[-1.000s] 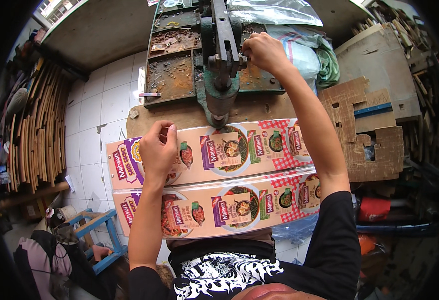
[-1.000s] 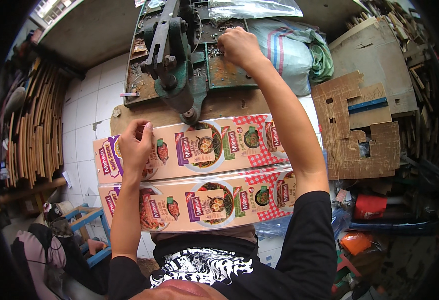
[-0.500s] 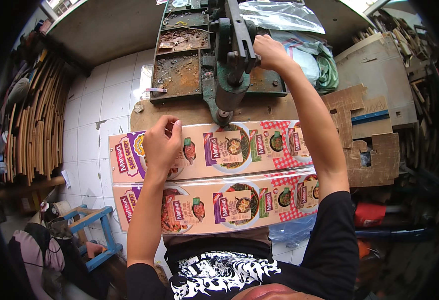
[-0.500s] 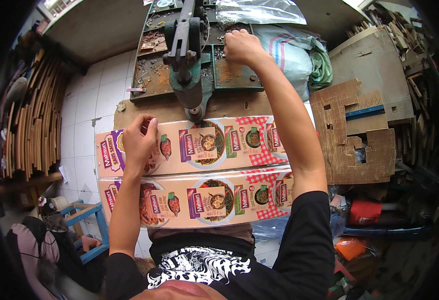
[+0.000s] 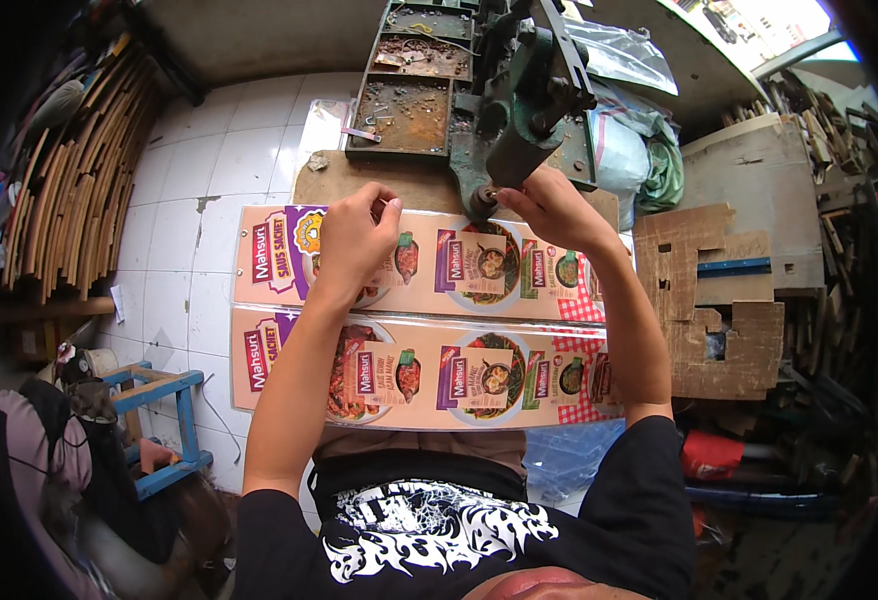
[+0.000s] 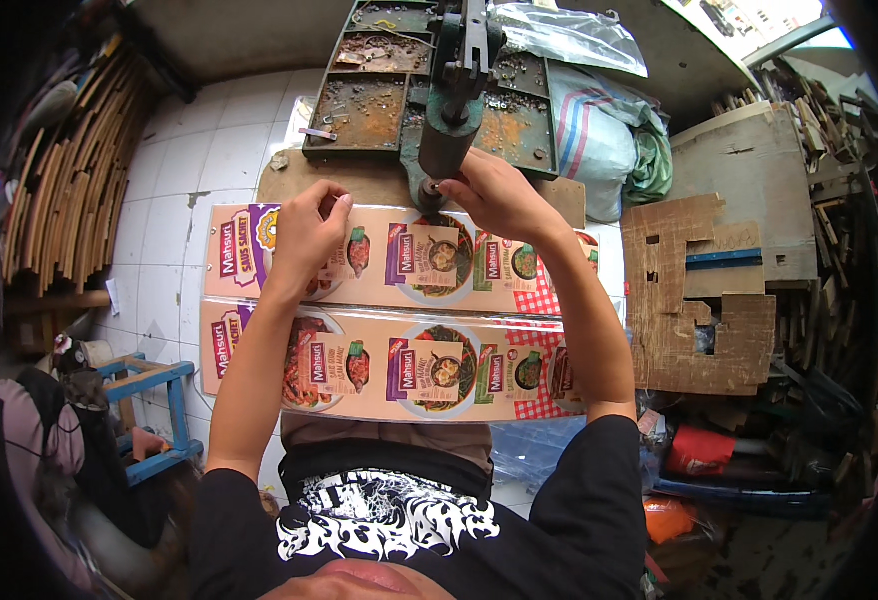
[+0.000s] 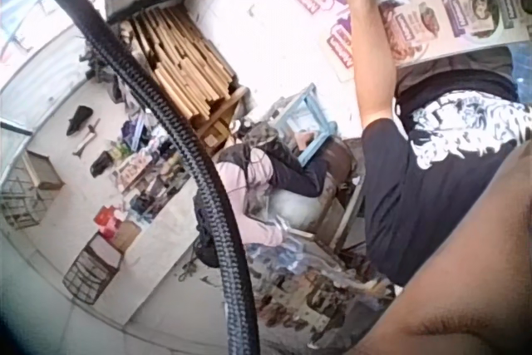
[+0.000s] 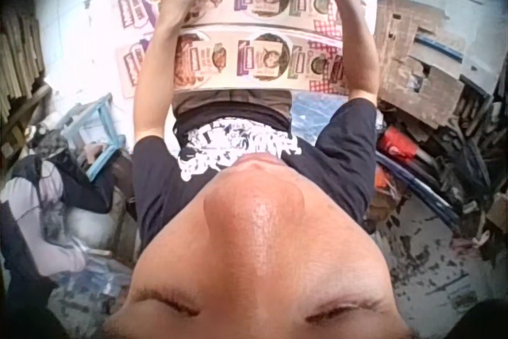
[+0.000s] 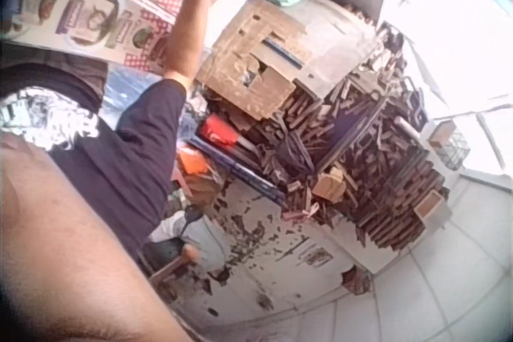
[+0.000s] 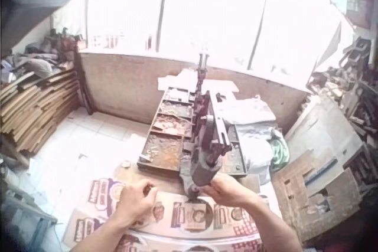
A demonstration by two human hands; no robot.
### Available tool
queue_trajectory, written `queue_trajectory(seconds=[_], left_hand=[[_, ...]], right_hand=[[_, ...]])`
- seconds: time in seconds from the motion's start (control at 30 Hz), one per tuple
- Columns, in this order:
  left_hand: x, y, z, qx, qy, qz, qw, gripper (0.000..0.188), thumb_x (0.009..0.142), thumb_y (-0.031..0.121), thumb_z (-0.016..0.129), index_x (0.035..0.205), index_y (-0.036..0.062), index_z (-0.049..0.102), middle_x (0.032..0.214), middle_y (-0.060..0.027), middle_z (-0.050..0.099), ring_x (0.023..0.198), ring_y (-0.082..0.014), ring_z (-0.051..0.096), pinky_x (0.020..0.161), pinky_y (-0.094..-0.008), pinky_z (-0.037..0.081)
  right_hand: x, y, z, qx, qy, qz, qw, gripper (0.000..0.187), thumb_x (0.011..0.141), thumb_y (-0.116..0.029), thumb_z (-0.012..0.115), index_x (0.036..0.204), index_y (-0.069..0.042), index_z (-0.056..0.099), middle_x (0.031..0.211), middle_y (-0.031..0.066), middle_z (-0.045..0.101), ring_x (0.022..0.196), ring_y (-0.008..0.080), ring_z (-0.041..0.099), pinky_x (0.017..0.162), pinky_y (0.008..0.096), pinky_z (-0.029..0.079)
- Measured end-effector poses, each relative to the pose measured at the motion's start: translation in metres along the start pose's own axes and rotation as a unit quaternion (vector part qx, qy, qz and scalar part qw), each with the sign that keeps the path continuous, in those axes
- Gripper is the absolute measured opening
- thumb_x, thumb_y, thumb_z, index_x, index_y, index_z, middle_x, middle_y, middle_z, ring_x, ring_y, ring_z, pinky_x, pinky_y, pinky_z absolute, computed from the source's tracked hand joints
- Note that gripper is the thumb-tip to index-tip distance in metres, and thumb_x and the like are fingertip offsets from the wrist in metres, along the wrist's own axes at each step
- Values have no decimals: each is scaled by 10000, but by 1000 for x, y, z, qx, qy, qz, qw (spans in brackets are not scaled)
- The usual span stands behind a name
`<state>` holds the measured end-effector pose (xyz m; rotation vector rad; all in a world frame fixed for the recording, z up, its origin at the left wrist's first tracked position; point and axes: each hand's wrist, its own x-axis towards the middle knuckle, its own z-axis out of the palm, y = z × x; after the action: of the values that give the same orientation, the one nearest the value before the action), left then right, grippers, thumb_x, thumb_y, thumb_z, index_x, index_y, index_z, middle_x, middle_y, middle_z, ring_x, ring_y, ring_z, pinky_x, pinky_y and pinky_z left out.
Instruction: The person folds cardstock packaging and places it onto a metal base before using a manual press to punch a hole through the layers. They repeat this process with several pieces of packaging.
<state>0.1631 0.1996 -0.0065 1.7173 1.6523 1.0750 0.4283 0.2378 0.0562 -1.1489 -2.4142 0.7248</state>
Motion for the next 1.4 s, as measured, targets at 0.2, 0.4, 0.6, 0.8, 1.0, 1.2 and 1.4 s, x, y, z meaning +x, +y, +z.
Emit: queue_trajectory(seconds=[0.2, 0.4, 0.6, 0.8, 1.0, 1.2, 1.4], left_hand=[[-1, 7, -12, -26, -68, -12, 997, 264, 852, 215, 634, 976, -15, 678, 766, -179, 692, 706, -291, 688, 672, -375, 529], [-16, 30, -50, 43, -147, -36, 988, 401, 865, 288, 631, 1132, -12, 637, 999, -228, 685, 926, -328, 681, 822, -385, 522], [-85, 30, -123, 99, -9, 36, 994, 277, 906, 148, 598, 1126, -18, 627, 1061, -198, 651, 999, -337, 632, 879, -400, 480], [-152, -17, -176, 214, 87, -48, 972, 286, 915, 106, 594, 1159, -43, 612, 1098, -181, 637, 1005, -307, 629, 880, -399, 488], [-183, -30, -164, 123, 137, -120, 975, 273, 878, 70, 659, 1120, -57, 649, 971, -162, 674, 868, -242, 669, 767, -350, 530], [-183, -30, -156, 144, 164, -120, 968, 246, 871, 67, 654, 1076, -69, 660, 934, -157, 672, 826, -243, 666, 752, -342, 531], [-185, -32, -157, 102, 186, -130, 968, 217, 871, 49, 590, 1038, -65, 669, 986, -158, 669, 866, -237, 656, 788, -343, 521]], right_hand=[[-4, -16, 9, -91, 58, 34, 994, 182, 900, -170, 600, 1024, -40, 566, 960, 165, 600, 933, 381, 587, 792, 446, 469], [-9, -17, 20, -41, 116, 39, 992, 142, 894, -151, 619, 987, -46, 599, 919, 150, 612, 870, 359, 603, 753, 419, 483], [-65, -42, 7, 11, 166, 71, 984, 192, 875, -111, 655, 1052, -35, 658, 900, 119, 644, 780, 254, 642, 691, 336, 498], [-192, -46, 13, -159, 244, 278, 915, 377, 888, -214, 658, 1210, -26, 608, 1108, 184, 634, 1035, 331, 598, 908, 392, 460], [-265, -56, 61, -12, 292, 495, 818, 506, 917, -227, 641, 1331, 36, 513, 1220, 243, 607, 1090, 314, 615, 924, 392, 478], [-304, -23, 89, 125, 427, 444, 778, 468, 942, -118, 613, 1341, 87, 480, 1254, 195, 598, 1066, 201, 619, 923, 302, 490], [-308, -26, 87, 231, 464, 411, 750, 428, 946, -62, 596, 1328, 100, 493, 1225, 168, 608, 1025, 167, 619, 887, 273, 502]])
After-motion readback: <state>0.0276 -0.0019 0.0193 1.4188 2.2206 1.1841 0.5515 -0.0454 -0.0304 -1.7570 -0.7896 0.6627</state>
